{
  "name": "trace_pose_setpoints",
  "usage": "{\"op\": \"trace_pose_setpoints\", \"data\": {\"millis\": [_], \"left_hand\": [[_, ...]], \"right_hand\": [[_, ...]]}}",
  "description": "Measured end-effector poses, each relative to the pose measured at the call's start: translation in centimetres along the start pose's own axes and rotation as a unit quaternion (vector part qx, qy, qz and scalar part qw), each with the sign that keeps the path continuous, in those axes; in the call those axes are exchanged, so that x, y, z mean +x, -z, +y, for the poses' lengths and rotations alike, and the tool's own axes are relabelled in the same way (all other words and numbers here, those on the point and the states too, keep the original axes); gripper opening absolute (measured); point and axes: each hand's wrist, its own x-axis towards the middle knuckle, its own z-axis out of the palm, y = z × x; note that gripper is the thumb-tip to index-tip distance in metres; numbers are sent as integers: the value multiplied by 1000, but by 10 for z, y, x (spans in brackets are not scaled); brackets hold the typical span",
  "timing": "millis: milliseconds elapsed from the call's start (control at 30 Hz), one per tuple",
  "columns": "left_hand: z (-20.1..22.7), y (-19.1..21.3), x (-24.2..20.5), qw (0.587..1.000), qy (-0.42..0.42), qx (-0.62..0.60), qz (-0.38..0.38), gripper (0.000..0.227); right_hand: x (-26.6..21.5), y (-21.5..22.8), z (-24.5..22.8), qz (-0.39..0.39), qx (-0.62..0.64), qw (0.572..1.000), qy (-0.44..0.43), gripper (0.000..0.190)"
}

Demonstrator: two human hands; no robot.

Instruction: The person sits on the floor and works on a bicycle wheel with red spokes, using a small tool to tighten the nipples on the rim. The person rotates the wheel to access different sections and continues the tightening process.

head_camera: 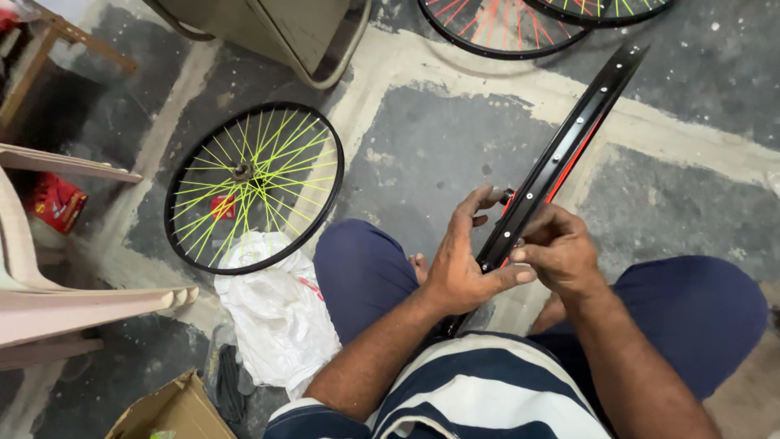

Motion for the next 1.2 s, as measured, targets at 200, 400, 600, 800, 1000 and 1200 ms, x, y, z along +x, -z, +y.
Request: {"op": "trace_pose_setpoints", "data": {"millis": [200,400,600,800,1000,1200], "left_hand": [[10,3,1,1000,10,19,-9,113],[13,8,71,993,-50,88,-67,102],[33,8,41,995,-24,65,-69,81],[24,-1,5,989,-89,115,-25,81],[17,5,1,982,-108,158,-3,80],[11,-3,-2,987,-88,131,8,88]], "right_hand": [[-8,-2,6,2,-72,997,41,22],[1,-2,9,21,-176,972,151,19],[4,-28,-37,155,-302,908,244,27],[8,3,-14,59,-245,963,94,21],[15,-4,-14,42,-67,996,48,17],[24,-42,-19,94,-220,971,17,38]]}}
